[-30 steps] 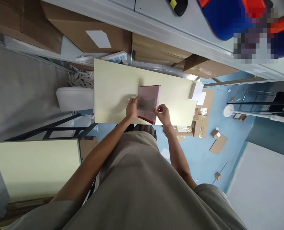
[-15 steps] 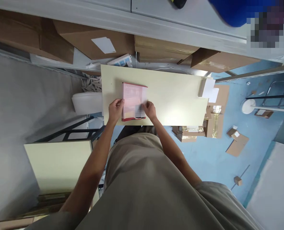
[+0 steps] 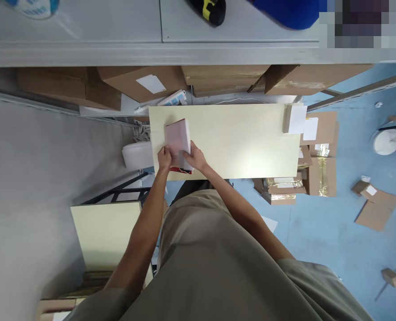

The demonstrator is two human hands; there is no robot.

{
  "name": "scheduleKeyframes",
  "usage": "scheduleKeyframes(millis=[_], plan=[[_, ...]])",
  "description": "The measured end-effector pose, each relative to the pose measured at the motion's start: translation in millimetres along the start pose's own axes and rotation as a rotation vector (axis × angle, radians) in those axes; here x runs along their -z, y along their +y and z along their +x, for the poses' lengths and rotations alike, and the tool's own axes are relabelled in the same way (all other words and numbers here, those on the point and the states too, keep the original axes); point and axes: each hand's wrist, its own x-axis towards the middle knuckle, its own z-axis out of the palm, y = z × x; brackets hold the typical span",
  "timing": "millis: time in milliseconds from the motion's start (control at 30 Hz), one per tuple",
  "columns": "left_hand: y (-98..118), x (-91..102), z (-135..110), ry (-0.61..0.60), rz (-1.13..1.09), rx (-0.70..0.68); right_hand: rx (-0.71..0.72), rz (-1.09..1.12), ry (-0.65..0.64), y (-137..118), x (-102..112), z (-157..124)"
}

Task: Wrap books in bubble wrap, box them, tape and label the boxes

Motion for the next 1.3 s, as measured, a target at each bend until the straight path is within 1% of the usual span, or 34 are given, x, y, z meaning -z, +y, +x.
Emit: scheduleKeyframes(millis=[100,167,200,267,300,367,400,433,467,500,567,600,667,700,733,767,800,867,967,1067,1133,1200,1300], plan=[[9,13.4,-7,0.048,-0.069,-0.023,0.035,-0.061,-0.06,-39,2,-4],[20,27.8,-14,0.08,-0.119,-0.067,0.095,-0.061,-0.089,-67,13,-12],[27,35.0,-18,0.091,-0.151,-0.089,0.123,-0.053,-0.097,-79,22,-18],[46,45.5,-30,0.083,-0.209,-0.123,0.169,-0.015,-0.089,-95,50,-31],[57,47.3,-37,0.054,-0.226,-0.131,0.189,0.015,-0.068,-98,68,-38],[81,41.0,-51,-0.049,-0.222,-0.137,0.23,0.088,-0.011,-90,112,-52],[93,32.1,-58,-0.115,-0.201,-0.148,0.249,0.127,0.017,-80,136,-58],[103,19.0,-65,-0.185,-0.176,-0.168,0.262,0.165,0.037,-65,160,-63],[112,2.0,-70,-0.256,-0.154,-0.191,0.263,0.199,0.05,-48,183,-67],[119,-18.6,-75,-0.322,-0.135,-0.211,0.247,0.231,0.071,-28,205,-71],[126,-67.9,-83,-0.425,-0.101,-0.209,0.178,0.293,0.08,17,241,-74],[127,-94.2,-86,-0.452,-0.078,-0.176,0.127,0.31,0.089,40,254,-75],[125,-143.5,-94,-0.436,0.0,-0.089,-0.005,0.298,0.113,82,272,-73],[122,-163.9,-99,-0.416,0.043,-0.046,-0.09,0.257,0.126,100,276,-71],[119,-180.3,-103,-0.405,0.076,-0.013,-0.186,0.179,0.133,115,279,-69],[116,-192.4,-108,-0.4,0.097,0.012,-0.271,0.091,0.139,128,280,-68],[113,-200.4,-112,-0.402,0.105,0.029,-0.338,0.012,0.145,137,280,-68],[108,-206.5,-119,-0.425,0.087,0.045,-0.403,-0.092,0.157,146,278,-70],[109,-202.6,-128,-0.464,0.04,0.066,-0.411,-0.192,0.162,143,275,-79],[118,-194.5,-139,-0.504,-0.01,0.075,-0.428,-0.364,0.098,128,273,-89],[128,-186.9,-147,-0.527,-0.051,0.069,-0.42,-0.428,0.052,113,273,-92],[138,-177.2,-154,-0.543,-0.097,0.054,-0.383,-0.455,0.036,94,275,-90],[155,-159.7,-157,-0.558,-0.167,0.016,-0.266,-0.477,0.064,58,279,-81]])
